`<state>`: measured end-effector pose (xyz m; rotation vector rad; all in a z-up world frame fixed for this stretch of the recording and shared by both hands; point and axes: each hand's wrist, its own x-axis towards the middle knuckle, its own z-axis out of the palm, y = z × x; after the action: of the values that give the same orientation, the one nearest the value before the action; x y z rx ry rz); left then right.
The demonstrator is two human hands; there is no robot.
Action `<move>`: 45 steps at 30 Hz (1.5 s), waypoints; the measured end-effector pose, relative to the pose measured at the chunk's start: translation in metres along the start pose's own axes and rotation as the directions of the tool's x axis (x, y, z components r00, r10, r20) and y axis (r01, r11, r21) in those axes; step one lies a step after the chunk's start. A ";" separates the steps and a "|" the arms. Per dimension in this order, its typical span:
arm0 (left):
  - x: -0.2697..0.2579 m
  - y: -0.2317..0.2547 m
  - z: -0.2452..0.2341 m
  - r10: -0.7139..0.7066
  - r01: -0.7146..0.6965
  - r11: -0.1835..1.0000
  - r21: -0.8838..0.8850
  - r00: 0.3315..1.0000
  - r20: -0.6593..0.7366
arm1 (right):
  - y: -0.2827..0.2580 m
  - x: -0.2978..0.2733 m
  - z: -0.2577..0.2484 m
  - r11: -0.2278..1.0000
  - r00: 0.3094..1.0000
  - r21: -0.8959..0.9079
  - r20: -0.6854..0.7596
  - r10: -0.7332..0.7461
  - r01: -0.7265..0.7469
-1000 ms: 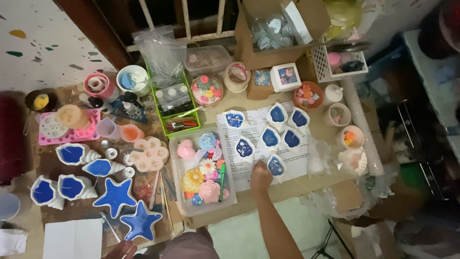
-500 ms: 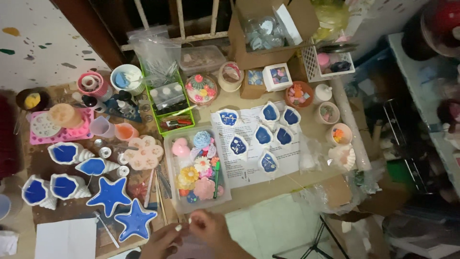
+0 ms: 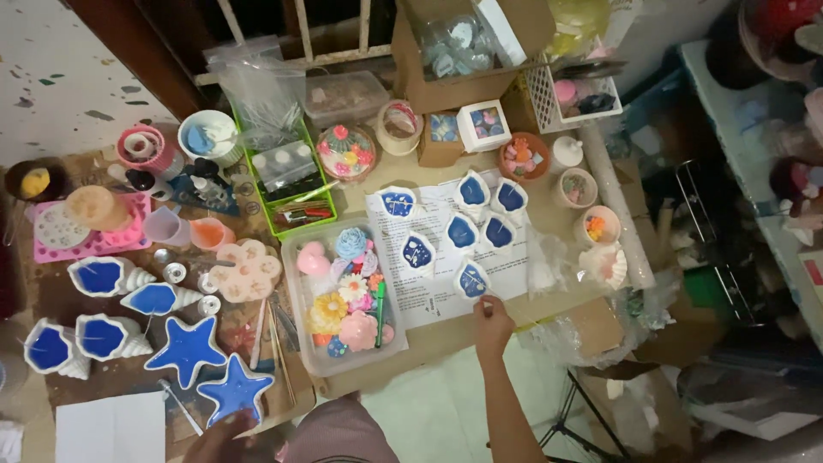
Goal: Apply heat with a heat gun to smooth wax and add decorative beads into candle molds.
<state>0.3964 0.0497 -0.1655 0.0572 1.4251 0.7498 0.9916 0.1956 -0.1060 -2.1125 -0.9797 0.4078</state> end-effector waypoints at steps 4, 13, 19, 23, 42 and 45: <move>0.036 -0.018 -0.055 -0.195 0.198 0.979 0.056 0.979 -0.055 | -0.011 0.007 0.004 0.999 1.000 -0.040 0.014 -0.002 0.002; 0.015 -0.025 -0.040 -0.171 0.726 0.670 -0.155 0.354 0.919 | -0.006 0.010 0.012 0.993 0.998 -0.100 0.004 -0.056 0.057; 0.055 -0.047 -0.095 -0.173 0.167 0.981 -0.096 0.983 -0.067 | -0.030 -0.006 -0.003 0.996 0.999 -0.085 0.034 0.003 0.000; 0.053 -0.048 -0.108 -0.138 0.141 0.989 -0.041 0.988 0.068 | -0.013 -0.008 0.000 0.986 0.995 -0.135 0.036 -0.089 0.093; 0.045 -0.048 -0.126 -0.056 0.102 0.965 -0.244 0.981 0.188 | 0.005 -0.011 0.003 0.907 0.954 -0.296 0.057 -0.295 0.299; 0.044 -0.048 -0.126 -0.052 0.094 0.968 -0.234 0.982 0.179 | 0.005 -0.012 -0.003 0.932 0.970 -0.267 0.042 -0.241 0.244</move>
<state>0.3023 -0.0149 -0.2487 -0.1167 1.1576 0.8325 0.9879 0.1825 -0.1085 -2.1919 -1.3484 0.1642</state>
